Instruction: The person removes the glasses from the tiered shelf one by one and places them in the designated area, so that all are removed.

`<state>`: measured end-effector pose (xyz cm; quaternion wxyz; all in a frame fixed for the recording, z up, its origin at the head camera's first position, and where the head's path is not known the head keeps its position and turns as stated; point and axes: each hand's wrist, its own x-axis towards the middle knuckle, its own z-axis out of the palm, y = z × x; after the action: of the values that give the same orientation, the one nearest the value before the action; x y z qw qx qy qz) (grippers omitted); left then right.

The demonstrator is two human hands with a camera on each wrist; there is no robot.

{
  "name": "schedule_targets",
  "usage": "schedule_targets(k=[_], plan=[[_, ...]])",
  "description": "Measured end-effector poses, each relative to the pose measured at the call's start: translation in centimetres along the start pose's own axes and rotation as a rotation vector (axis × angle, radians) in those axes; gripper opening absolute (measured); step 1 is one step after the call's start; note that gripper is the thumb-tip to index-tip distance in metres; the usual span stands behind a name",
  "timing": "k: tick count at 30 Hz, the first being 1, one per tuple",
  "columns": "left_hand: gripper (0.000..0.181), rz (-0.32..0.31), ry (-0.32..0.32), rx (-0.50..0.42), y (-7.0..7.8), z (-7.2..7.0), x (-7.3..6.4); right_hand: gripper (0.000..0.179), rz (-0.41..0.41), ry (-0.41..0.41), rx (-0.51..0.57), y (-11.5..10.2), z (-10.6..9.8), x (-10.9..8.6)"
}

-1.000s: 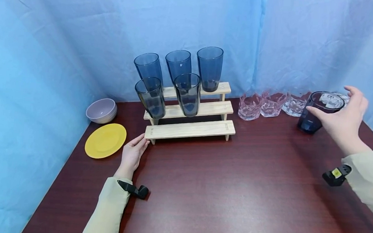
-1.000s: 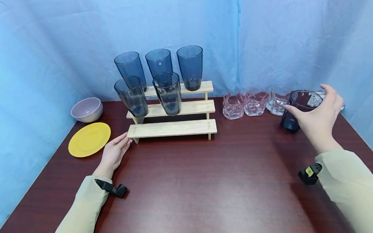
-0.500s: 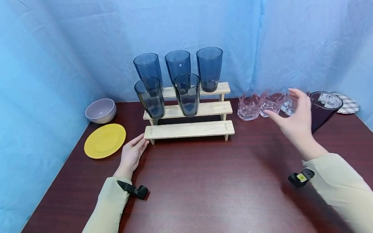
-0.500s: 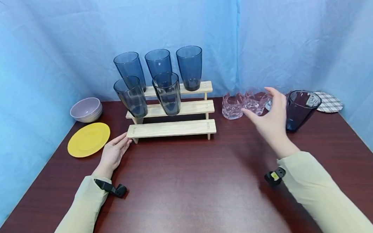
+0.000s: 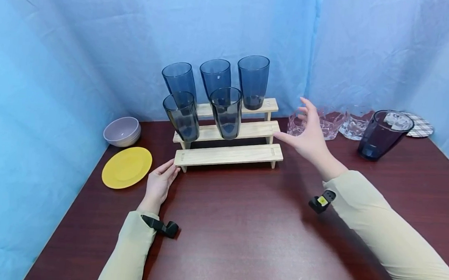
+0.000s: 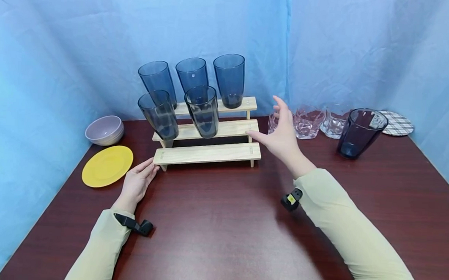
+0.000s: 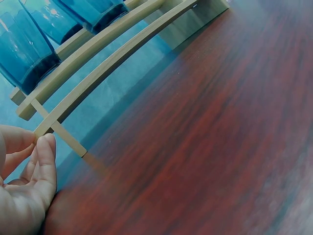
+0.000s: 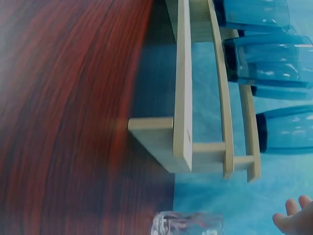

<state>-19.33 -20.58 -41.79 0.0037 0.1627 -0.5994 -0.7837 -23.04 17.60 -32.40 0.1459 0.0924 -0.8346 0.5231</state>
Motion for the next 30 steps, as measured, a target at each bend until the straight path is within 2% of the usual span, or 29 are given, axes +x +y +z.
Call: schedule_targets(k=[13,22,30], plan=[[0.044,-0.003,-0.009,0.000,0.0,0.0,0.0,0.105,0.070,-0.147,0.039,-2.3,3.7,2.2],[0.044,0.002,-0.011,0.015,0.3,0.0,0.1,0.105,0.036,-0.217,0.019,-4.7,6.1,3.8],[0.043,-0.007,-0.001,0.013,0.1,0.0,0.0,0.104,0.032,-0.248,-0.036,-5.5,8.0,4.6]])
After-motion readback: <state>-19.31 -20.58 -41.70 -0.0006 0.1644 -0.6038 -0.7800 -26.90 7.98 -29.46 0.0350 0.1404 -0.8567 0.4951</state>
